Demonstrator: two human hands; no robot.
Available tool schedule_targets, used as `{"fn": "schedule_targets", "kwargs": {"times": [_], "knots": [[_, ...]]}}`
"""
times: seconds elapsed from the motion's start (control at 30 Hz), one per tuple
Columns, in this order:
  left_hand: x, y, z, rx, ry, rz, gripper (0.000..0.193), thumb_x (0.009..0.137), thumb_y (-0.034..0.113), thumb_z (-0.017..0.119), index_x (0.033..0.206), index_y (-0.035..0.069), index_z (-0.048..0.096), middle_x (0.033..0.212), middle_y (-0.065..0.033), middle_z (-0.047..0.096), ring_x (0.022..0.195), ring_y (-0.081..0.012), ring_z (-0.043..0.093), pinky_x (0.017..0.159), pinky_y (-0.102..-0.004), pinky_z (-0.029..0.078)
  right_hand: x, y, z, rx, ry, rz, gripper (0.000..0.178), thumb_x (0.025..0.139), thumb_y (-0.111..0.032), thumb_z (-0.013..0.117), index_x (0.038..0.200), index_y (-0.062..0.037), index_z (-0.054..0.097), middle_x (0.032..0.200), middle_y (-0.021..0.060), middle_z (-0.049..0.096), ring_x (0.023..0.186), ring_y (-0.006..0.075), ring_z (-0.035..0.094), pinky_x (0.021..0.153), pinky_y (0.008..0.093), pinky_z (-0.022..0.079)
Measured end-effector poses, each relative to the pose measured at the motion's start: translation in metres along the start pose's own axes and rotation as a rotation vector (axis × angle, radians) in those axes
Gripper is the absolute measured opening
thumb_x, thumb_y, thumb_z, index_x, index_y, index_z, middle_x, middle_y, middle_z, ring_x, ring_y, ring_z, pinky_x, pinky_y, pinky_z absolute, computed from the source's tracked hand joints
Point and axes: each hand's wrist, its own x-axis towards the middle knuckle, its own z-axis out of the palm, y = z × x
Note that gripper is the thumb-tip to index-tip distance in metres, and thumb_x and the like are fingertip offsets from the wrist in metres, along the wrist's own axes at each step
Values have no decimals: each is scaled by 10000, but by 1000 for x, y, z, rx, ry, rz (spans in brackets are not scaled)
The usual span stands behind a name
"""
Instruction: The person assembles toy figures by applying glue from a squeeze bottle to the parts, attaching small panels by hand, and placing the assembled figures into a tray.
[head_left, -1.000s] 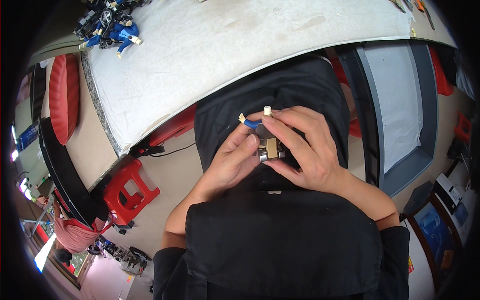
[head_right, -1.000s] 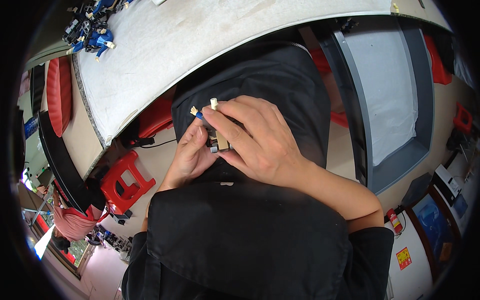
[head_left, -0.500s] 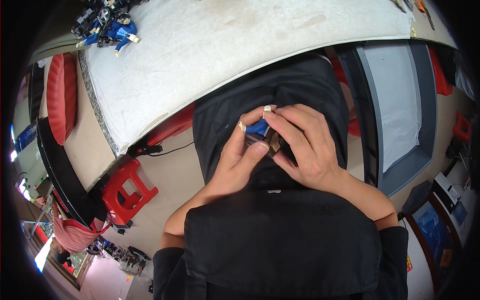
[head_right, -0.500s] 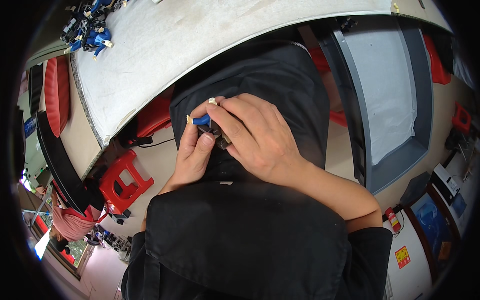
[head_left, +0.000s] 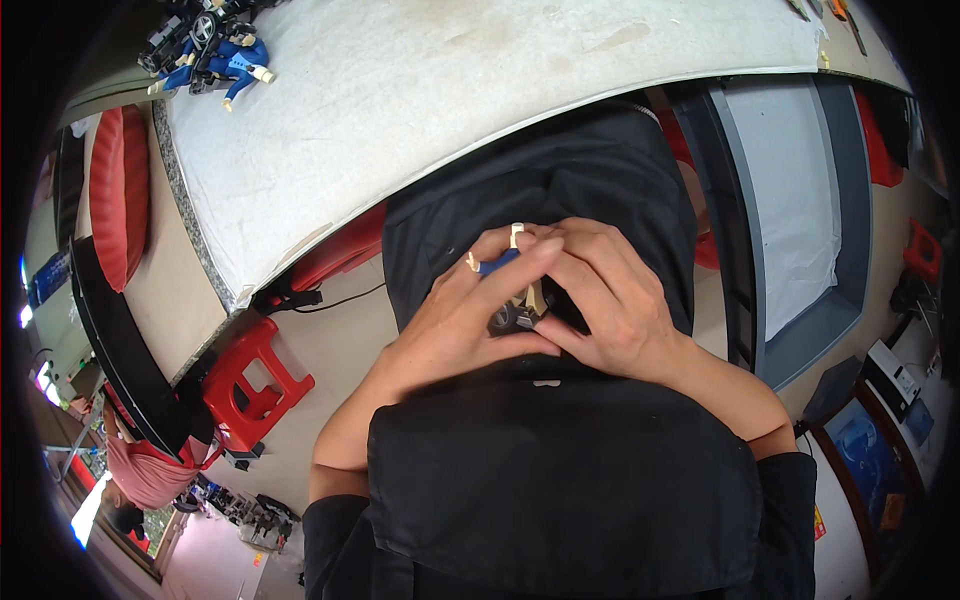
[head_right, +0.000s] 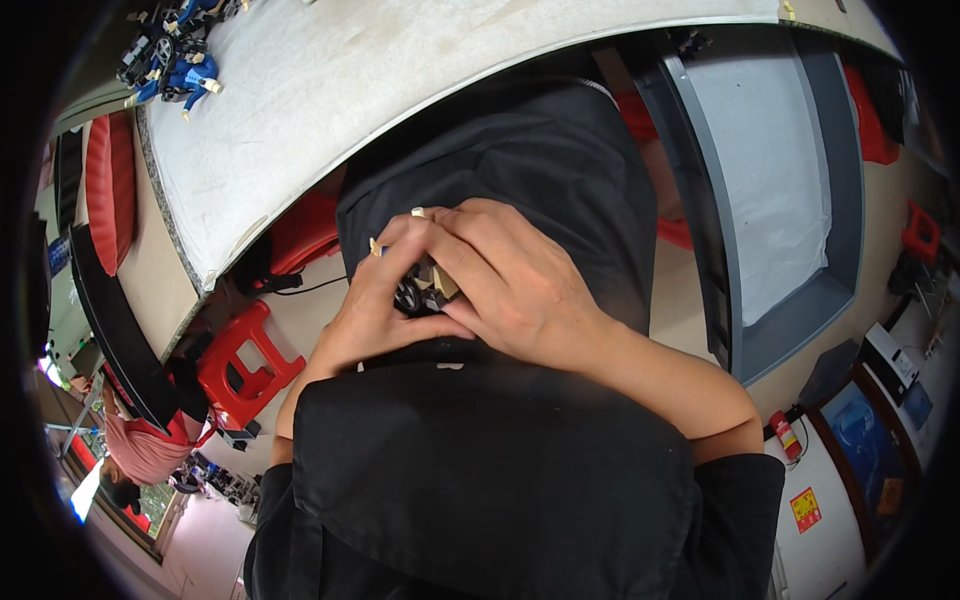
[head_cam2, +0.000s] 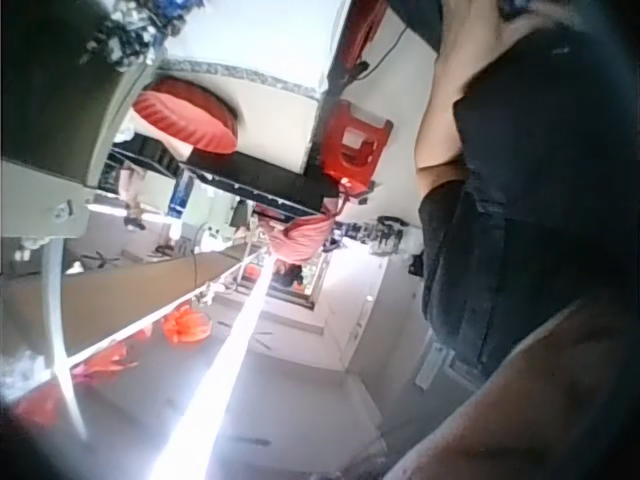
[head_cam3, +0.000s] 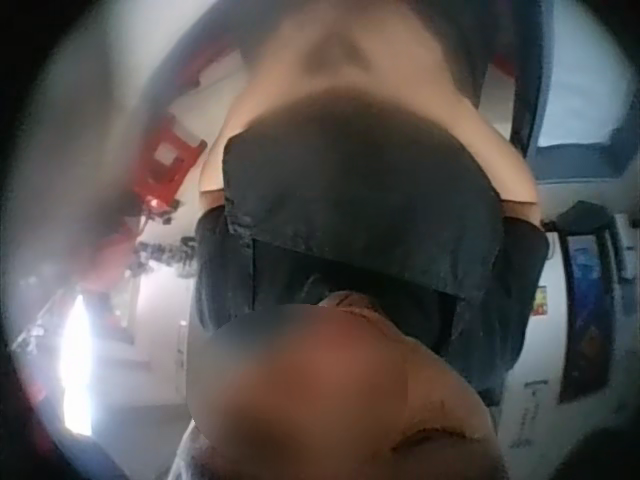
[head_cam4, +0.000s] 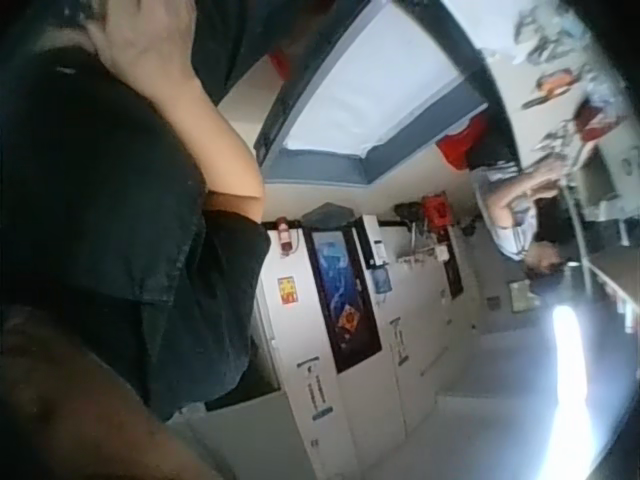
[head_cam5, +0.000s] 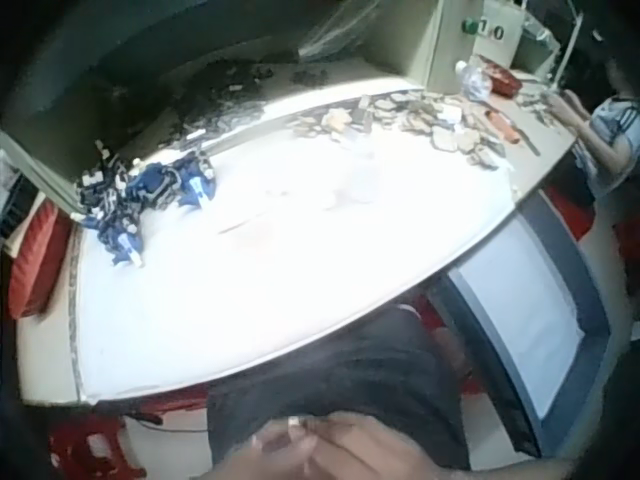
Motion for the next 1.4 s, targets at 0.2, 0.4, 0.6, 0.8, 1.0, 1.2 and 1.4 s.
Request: {"fn": "schedule_targets", "kwargs": {"times": [0.2,0.4,0.6,0.8,1.0,1.2,1.4], "knots": [[3,17,-2,195,-105,-93,850,620,77,769,1345,106,326,1076,-183,520,970,-366,530,807,-399,458,-6,-2,1,0,-5,6,425,578,-36,631,991,42,566,926,143,546,866,298,569,694,339,505],[-7,5,3,184,-141,0,832,613,41,760,1321,62,322,994,-190,508,876,-362,534,763,-407,461,-12,-2,4,1,21,-39,411,571,-49,620,965,55,564,873,145,544,818,306,576,684,333,510],[-13,-1,10,177,-105,42,851,599,29,761,1319,62,310,1038,-200,503,884,-372,534,742,-412,465,-16,-3,7,27,16,-45,407,570,-52,627,957,55,562,862,145,538,814,309,575,693,336,508],[-15,-3,10,146,-133,23,841,608,28,753,1319,62,305,1049,-196,501,904,-370,534,745,-415,467,-17,-4,7,49,-8,-31,410,552,-25,634,947,54,558,865,147,532,827,319,568,709,352,498],[-7,-9,7,132,-134,22,845,614,32,750,1325,70,294,1039,-188,503,913,-373,530,742,-420,466,-11,4,5,63,-43,-12,444,545,-8,640,973,53,542,886,152,523,851,327,559,712,355,490],[-10,8,-4,172,-140,-95,809,647,124,750,1322,71,306,1087,-221,499,972,-391,520,809,-423,459,-6,-9,-3,89,-124,-51,471,566,-44,656,1008,54,525,949,171,527,880,346,550,748,374,482],[-18,-2,18,175,-252,-180,800,714,212,730,1342,87,252,1188,-234,459,1071,-431,477,886,-432,425,-23,3,-3,24,-158,-67,512,574,-119,731,1017,40,531,970,181,543,896,359,557,760,399,485]]}}
